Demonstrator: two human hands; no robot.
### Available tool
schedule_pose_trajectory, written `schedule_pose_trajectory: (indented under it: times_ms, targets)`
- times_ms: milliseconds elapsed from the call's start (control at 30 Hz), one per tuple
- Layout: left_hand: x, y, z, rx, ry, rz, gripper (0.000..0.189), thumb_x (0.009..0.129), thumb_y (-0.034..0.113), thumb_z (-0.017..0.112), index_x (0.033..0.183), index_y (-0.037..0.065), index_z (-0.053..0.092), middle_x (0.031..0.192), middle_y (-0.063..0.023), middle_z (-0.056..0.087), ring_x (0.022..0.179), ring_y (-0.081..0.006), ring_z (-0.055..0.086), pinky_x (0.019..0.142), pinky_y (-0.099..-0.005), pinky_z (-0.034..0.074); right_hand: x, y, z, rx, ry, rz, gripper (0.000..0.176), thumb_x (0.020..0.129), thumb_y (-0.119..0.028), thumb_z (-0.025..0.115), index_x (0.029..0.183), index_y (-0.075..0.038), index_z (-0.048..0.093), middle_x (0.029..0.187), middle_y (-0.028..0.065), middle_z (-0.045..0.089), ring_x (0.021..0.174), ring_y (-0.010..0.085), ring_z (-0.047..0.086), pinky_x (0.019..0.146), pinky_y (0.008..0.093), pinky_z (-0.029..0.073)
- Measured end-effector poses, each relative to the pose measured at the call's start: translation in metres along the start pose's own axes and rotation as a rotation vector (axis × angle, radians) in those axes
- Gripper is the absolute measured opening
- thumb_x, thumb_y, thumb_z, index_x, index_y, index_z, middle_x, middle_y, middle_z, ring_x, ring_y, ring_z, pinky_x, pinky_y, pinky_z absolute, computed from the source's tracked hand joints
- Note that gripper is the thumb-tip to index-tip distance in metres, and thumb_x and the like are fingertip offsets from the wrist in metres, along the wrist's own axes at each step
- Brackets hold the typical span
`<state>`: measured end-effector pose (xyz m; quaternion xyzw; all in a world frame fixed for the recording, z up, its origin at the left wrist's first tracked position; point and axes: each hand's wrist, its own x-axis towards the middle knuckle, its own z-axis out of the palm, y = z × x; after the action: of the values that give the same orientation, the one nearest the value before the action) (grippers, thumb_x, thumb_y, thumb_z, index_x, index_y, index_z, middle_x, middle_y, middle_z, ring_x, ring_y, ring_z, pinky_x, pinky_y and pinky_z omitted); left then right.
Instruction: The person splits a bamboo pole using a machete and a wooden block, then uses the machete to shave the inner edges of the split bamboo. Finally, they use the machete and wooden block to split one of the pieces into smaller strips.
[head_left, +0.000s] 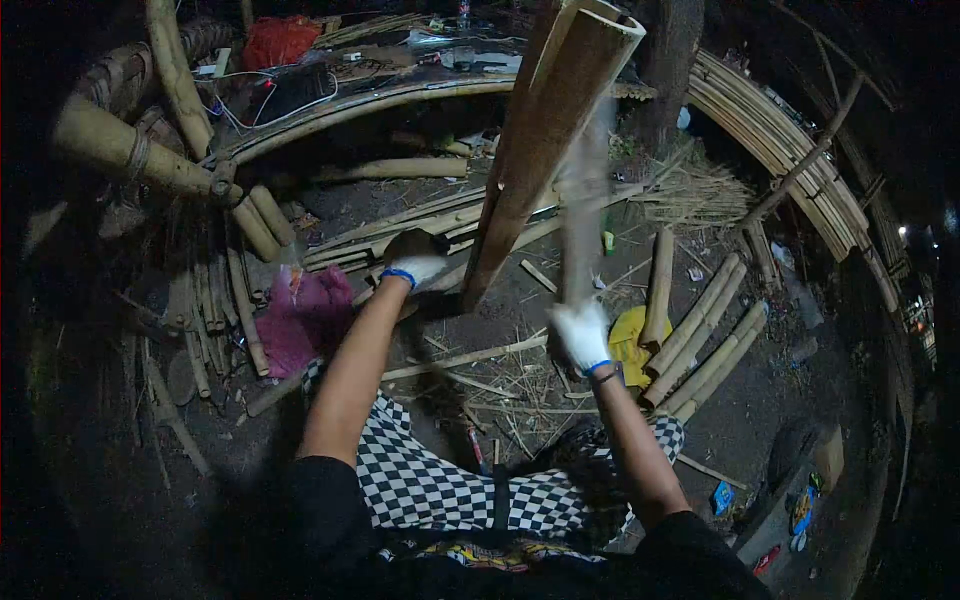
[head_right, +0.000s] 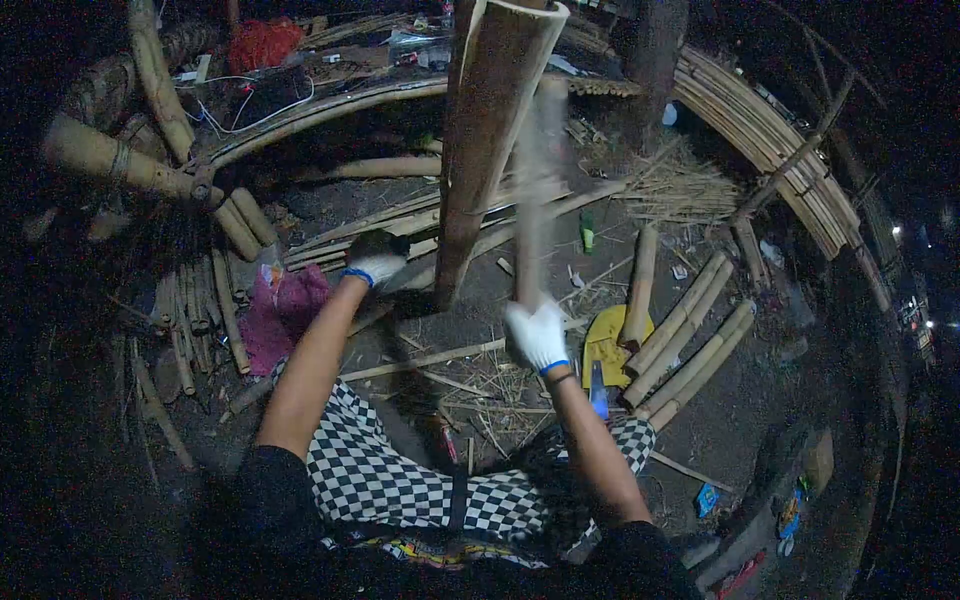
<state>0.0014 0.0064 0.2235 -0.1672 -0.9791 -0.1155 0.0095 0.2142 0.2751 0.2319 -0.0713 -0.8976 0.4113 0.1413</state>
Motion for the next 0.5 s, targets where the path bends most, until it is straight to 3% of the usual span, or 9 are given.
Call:
schedule_pose_trajectory:
  times_ms: [33,67,100,133,200,233,367,467,500]
  targets:
    - [0.001,-0.001,0.002,0.022,-0.029,-0.010,0.048,0.089,0.045,0.046,0.094,0.007,0.073,0.099,-0.0205,0.069,0.091,-0.0393,0.065,0.082,-0.0469,0.050,0.003,0.052,0.032,-0.083,-0.231,0.165,0.044,0.082,-0.034,0.063,0.103,0.005,0.062,0.088,0.0208,0.068,0.090,0.0316,0.066,0.080,0.0390,0.051]
    - [0.018,-0.029,0.047,-0.022,0.050,0.170,0.045,0.089,0.043,0.046,0.095,0.007,0.073,0.099,-0.0214,0.068,0.094,-0.0399,0.065,0.085,-0.0464,0.049,-0.002,0.073,0.042,0.154,-0.288,0.342,0.047,0.082,-0.036,0.063,0.105,0.005,0.062,0.095,0.0234,0.068,0.094,0.0339,0.066,0.082,0.0399,0.050]
    - [0.013,-0.039,0.076,-0.026,0.176,0.126,0.046,0.088,0.043,0.046,0.097,0.006,0.072,0.100,-0.0219,0.068,0.095,-0.0405,0.064,0.086,-0.0466,0.049,-0.010,0.084,0.045,0.165,-0.260,0.158,0.039,0.082,-0.035,0.067,0.096,0.002,0.066,0.076,0.0093,0.066,0.067,0.0181,0.061,0.059,0.0354,0.048]
    - [0.011,-0.045,0.087,-0.031,0.315,0.079,0.046,0.088,0.043,0.047,0.099,0.005,0.071,0.102,-0.0223,0.068,0.096,-0.0411,0.063,0.087,-0.0468,0.048,-0.014,0.105,0.053,0.199,-0.257,0.153,0.042,0.079,-0.033,0.070,0.102,0.002,0.064,0.086,0.0130,0.069,0.075,0.0229,0.066,0.067,0.0362,0.051]
    - [-0.012,-0.017,0.032,0.032,0.001,0.006,0.049,0.087,0.046,0.048,0.099,0.004,0.070,0.103,-0.0229,0.067,0.096,-0.0420,0.063,0.087,-0.0482,0.048,-0.021,0.088,0.047,0.006,-0.269,0.252,0.054,0.080,-0.041,0.065,0.117,-0.001,0.060,0.109,0.0240,0.066,0.105,0.0376,0.063,0.088,0.0437,0.050]
    - [-0.008,-0.020,0.045,0.006,0.009,-0.125,0.054,0.086,0.052,0.050,0.098,0.003,0.069,0.102,-0.0242,0.067,0.097,-0.0425,0.062,0.085,-0.0481,0.049,-0.022,0.091,0.050,-0.007,-0.297,0.255,0.060,0.078,-0.043,0.068,0.120,-0.001,0.058,0.113,0.0248,0.064,0.107,0.0384,0.062,0.090,0.0428,0.050]
    - [-0.010,-0.010,0.052,-0.111,-0.032,-0.129,0.059,0.081,0.058,0.055,0.091,0.001,0.070,0.091,-0.0251,0.068,0.092,-0.0427,0.064,0.083,-0.0464,0.050,-0.005,0.074,0.067,0.048,-0.386,0.210,0.078,0.074,-0.048,0.072,0.130,0.002,0.050,0.119,0.0256,0.062,0.115,0.0379,0.058,0.096,0.0401,0.047]
    - [-0.010,0.002,0.041,-0.120,0.135,-0.231,0.056,0.077,0.054,0.061,0.092,0.000,0.070,0.088,-0.0252,0.067,0.089,-0.0419,0.065,0.082,-0.0462,0.050,-0.001,0.047,0.059,-0.020,-0.321,0.182,0.090,0.070,-0.047,0.078,0.136,0.002,0.041,0.126,0.0281,0.056,0.118,0.0389,0.056,0.099,0.0390,0.046]
    - [-0.005,0.005,0.034,-0.116,0.064,-0.265,0.053,0.075,0.049,0.066,0.094,0.000,0.069,0.088,-0.0266,0.067,0.090,-0.0402,0.065,0.081,-0.0455,0.051,0.000,0.047,0.058,0.115,-0.351,0.142,0.094,0.067,-0.043,0.081,0.137,0.003,0.038,0.128,0.0280,0.054,0.120,0.0366,0.054,0.100,0.0382,0.044]
